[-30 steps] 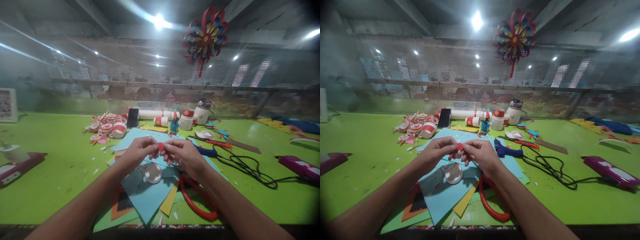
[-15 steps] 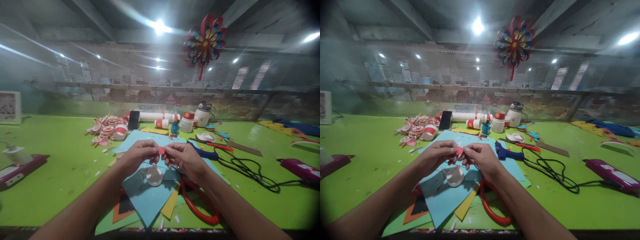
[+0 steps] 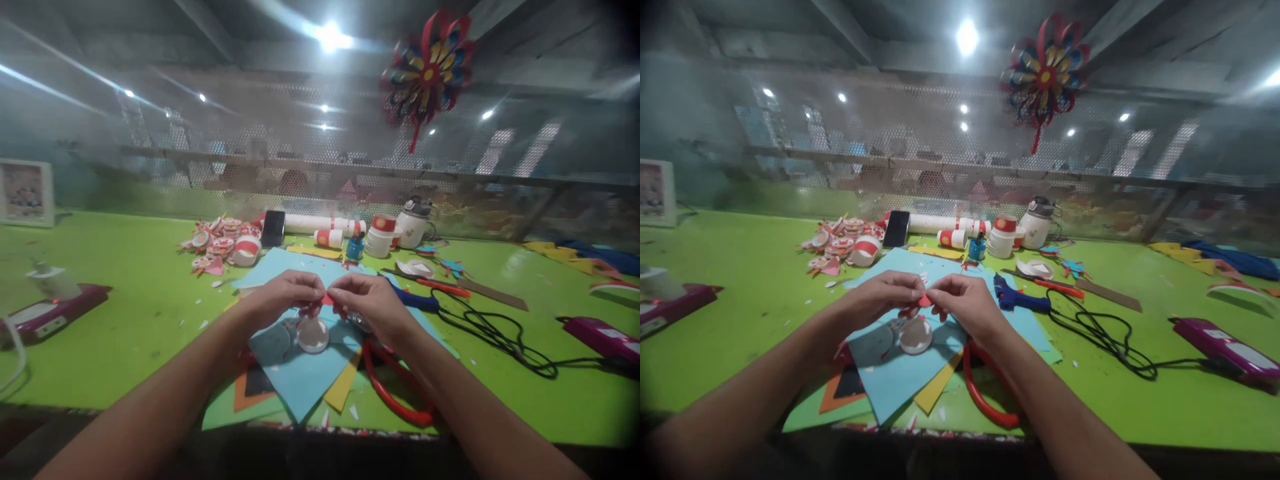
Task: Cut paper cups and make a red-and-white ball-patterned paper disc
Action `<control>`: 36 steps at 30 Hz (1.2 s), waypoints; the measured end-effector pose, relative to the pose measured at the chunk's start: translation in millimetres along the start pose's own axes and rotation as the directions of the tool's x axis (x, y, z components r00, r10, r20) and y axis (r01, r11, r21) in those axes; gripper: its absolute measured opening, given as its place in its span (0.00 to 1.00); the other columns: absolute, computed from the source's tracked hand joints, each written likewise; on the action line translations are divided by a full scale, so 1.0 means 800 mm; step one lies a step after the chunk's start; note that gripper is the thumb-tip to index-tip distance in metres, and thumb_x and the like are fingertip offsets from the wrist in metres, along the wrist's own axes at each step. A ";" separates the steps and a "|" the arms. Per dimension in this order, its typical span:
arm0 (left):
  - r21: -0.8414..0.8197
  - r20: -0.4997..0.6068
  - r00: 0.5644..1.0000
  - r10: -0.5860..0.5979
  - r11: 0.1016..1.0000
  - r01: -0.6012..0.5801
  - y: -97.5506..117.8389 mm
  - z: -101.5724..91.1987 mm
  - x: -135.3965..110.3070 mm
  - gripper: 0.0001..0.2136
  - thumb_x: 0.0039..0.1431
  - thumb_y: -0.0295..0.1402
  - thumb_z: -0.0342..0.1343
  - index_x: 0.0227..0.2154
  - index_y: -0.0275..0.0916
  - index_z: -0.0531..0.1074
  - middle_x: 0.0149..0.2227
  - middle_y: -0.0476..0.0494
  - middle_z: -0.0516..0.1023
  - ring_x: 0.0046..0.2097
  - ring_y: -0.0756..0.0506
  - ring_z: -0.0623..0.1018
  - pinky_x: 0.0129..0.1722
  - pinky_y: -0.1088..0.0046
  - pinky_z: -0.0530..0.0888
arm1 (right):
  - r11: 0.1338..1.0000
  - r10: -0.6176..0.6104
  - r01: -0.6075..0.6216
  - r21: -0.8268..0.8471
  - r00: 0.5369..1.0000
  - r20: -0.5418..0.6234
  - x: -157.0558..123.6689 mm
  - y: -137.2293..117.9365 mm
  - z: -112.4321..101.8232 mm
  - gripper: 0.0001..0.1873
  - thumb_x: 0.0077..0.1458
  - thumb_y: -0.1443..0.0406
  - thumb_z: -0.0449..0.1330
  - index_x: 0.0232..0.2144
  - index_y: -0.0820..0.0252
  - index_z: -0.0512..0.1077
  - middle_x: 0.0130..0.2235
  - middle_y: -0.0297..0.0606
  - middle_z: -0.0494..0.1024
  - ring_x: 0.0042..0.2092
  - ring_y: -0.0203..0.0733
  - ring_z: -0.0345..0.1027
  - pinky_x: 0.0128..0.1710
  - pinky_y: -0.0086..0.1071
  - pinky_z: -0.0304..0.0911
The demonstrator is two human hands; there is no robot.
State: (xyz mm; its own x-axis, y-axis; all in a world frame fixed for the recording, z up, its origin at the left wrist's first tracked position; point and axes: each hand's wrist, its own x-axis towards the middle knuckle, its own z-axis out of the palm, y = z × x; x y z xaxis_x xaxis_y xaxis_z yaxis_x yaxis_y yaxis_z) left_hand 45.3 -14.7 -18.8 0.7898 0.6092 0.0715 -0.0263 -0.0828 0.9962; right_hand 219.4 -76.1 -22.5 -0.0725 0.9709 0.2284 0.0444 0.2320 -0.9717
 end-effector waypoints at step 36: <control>0.900 0.007 0.998 -0.055 0.435 0.017 0.009 -0.008 -0.011 0.20 0.40 0.41 0.62 0.38 0.42 0.69 0.35 0.46 0.70 0.32 0.46 0.67 0.28 0.73 0.57 | 0.731 -0.284 0.183 -0.657 0.958 -0.049 0.002 0.004 -0.005 0.06 0.50 0.65 0.60 0.25 0.60 0.76 0.26 0.36 0.76 0.27 0.37 0.64 0.28 0.32 0.57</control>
State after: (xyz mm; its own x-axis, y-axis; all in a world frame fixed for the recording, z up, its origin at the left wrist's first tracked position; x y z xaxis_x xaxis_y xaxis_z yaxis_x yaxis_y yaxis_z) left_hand 34.3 -15.2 -12.2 0.7946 0.6070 0.0162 0.5539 -0.7356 0.3899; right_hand 223.8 -73.7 -24.8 -0.0332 0.8669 0.4973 0.6738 0.3869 -0.6295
